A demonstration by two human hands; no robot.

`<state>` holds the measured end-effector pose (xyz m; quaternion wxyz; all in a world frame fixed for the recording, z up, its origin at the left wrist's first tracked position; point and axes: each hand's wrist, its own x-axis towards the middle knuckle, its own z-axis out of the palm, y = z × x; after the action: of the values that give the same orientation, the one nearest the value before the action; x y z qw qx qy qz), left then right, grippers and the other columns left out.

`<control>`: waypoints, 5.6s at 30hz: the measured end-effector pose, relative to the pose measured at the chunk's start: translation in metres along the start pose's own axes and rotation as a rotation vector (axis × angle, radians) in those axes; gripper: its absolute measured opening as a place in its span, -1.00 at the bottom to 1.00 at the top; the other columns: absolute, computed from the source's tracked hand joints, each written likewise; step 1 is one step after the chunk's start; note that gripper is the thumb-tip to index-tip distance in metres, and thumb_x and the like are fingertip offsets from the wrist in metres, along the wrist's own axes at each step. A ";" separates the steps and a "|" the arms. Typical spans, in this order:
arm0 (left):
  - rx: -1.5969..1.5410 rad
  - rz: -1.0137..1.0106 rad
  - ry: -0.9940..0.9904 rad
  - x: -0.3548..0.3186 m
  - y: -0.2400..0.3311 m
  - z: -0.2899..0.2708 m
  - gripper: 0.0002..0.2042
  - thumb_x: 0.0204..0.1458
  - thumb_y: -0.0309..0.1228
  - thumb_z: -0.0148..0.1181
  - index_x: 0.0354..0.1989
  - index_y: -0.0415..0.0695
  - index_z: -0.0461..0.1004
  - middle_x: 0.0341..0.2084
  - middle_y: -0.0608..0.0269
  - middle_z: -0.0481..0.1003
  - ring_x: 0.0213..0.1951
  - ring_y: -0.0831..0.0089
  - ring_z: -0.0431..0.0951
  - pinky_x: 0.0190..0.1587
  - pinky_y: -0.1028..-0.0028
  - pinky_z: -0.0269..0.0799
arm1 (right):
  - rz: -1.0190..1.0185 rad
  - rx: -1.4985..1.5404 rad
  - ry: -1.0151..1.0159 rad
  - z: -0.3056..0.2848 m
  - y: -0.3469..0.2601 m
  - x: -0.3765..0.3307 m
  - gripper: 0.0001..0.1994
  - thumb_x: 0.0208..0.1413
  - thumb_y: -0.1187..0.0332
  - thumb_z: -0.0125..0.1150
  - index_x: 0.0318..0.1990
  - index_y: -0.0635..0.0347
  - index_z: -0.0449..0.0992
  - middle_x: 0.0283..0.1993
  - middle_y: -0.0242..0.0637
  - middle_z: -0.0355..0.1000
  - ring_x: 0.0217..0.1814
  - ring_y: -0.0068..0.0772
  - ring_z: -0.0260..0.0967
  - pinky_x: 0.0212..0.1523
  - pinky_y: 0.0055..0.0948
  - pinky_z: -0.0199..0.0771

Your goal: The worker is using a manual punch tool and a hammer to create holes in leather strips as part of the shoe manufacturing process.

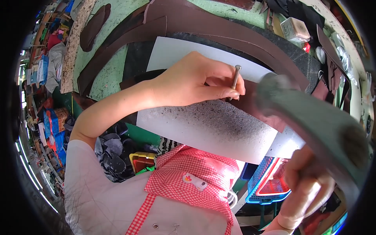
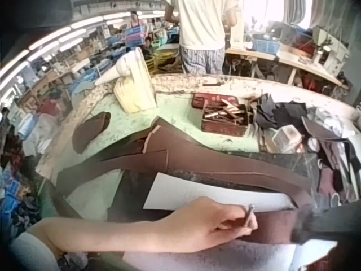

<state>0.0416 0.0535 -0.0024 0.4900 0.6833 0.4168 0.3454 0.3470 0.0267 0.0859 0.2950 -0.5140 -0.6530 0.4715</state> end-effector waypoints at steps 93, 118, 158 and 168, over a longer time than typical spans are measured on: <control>0.429 0.237 0.105 -0.036 -0.008 -0.023 -0.86 0.00 -0.45 0.29 -0.26 -0.11 0.56 -0.46 0.23 0.57 -0.41 0.29 0.61 -0.34 0.45 0.52 | 0.196 0.075 -1.554 0.014 -0.054 0.100 -0.76 0.10 0.53 0.20 -0.08 0.35 0.43 -0.33 -0.09 0.46 -0.36 -0.38 0.46 -0.32 -0.44 0.47; -0.190 0.108 0.047 0.046 0.001 0.040 -0.90 0.08 -0.51 0.23 -0.25 -0.25 0.56 -0.32 0.24 0.61 -0.27 0.51 0.63 -0.17 0.52 0.57 | -0.195 -0.666 0.029 -0.023 0.052 0.046 -0.83 0.03 0.60 0.10 -0.21 0.30 0.33 -0.25 -0.12 0.30 -0.27 -0.10 0.28 -0.24 -0.34 0.29; -0.156 -0.067 -0.121 0.037 0.007 0.028 -0.90 0.07 -0.55 0.21 -0.25 -0.26 0.53 -0.39 0.22 0.60 -0.27 0.55 0.62 -0.14 0.55 0.54 | 0.056 -0.114 -0.024 -0.020 -0.002 -0.009 -0.68 0.20 0.33 0.14 0.01 0.40 0.48 -0.18 -0.21 0.47 -0.46 -0.70 0.20 -0.45 -0.62 0.19; 0.540 0.333 -0.012 0.024 0.009 0.037 -0.84 0.02 -0.32 0.28 -0.28 -0.11 0.57 -0.43 0.30 0.61 -0.41 0.39 0.63 -0.36 0.49 0.50 | -0.026 -0.392 -0.066 0.004 -0.001 -0.015 -0.56 0.30 0.08 -0.05 0.06 0.34 0.28 -0.49 -0.40 0.21 -0.57 -0.72 0.02 -0.56 -0.66 -0.01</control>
<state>0.0858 0.0600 -0.0027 0.2299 0.8497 0.3727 0.2937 0.3480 0.0113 0.0865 0.1738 -0.5372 -0.7482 0.3483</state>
